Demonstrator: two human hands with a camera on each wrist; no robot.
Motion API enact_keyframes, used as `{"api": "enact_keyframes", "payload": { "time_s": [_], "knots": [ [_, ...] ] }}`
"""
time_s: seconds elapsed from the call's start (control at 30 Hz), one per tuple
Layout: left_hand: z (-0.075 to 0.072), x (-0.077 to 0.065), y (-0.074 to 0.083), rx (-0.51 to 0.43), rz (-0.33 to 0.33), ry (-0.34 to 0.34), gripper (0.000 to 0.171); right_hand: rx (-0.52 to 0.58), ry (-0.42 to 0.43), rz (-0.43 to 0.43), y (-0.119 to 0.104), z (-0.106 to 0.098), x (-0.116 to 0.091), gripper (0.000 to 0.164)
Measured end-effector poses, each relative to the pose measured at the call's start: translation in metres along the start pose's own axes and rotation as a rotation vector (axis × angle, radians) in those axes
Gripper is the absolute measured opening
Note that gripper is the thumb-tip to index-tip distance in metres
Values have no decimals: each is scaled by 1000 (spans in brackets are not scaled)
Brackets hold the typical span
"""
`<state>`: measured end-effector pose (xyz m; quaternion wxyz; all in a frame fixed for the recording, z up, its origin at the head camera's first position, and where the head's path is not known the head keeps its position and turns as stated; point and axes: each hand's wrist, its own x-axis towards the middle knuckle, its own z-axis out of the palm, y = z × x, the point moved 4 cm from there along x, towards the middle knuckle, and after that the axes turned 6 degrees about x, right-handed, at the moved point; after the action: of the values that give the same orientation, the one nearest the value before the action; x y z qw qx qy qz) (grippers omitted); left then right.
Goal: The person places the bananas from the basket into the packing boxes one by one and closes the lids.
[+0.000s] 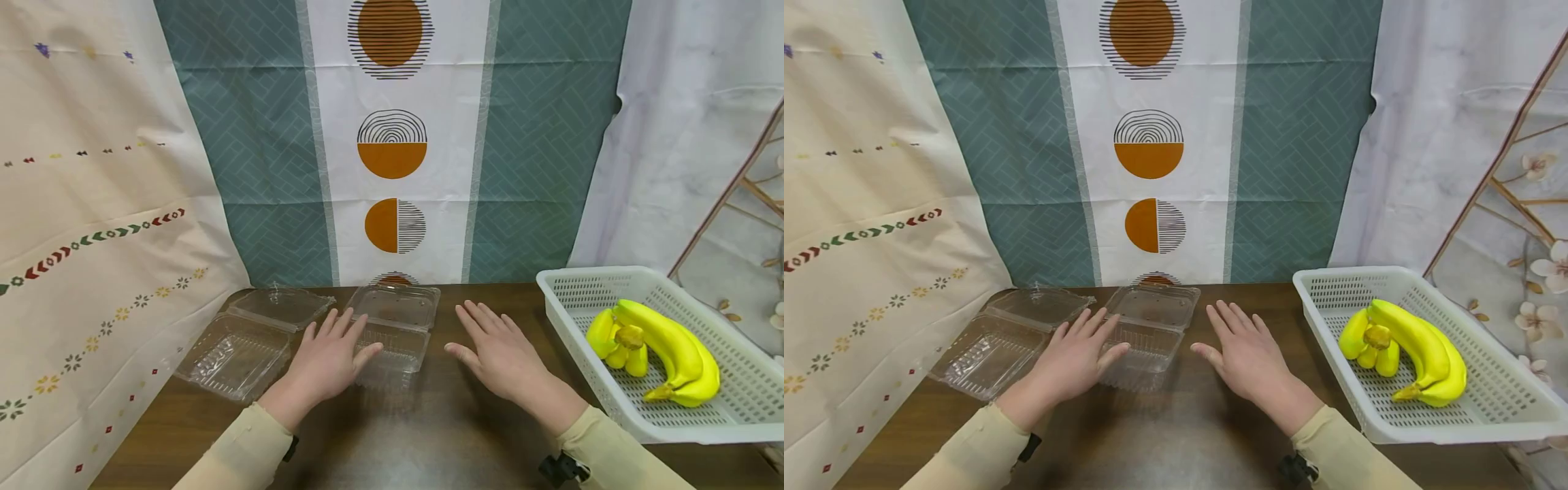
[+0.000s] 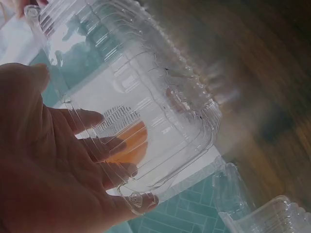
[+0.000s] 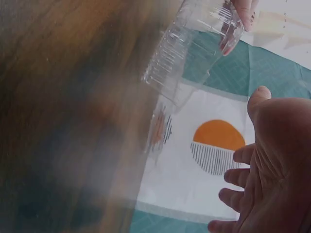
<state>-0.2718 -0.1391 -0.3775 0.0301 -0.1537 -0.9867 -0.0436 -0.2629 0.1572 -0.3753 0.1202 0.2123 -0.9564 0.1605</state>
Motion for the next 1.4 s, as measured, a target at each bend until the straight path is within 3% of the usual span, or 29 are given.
{"api": "enact_keyframes", "payload": {
  "time_s": [0.5,1.1,1.4],
  "knots": [
    [12,-8,-1,-25,11,-25,82,10,-31,-38,-16,17,-1,81],
    [25,-18,-4,-80,-6,-68,84,28,-156,-74,-46,47,1,82],
    [30,-20,-2,-98,-11,-61,80,16,-162,-82,-52,54,1,84]
  ]
}}
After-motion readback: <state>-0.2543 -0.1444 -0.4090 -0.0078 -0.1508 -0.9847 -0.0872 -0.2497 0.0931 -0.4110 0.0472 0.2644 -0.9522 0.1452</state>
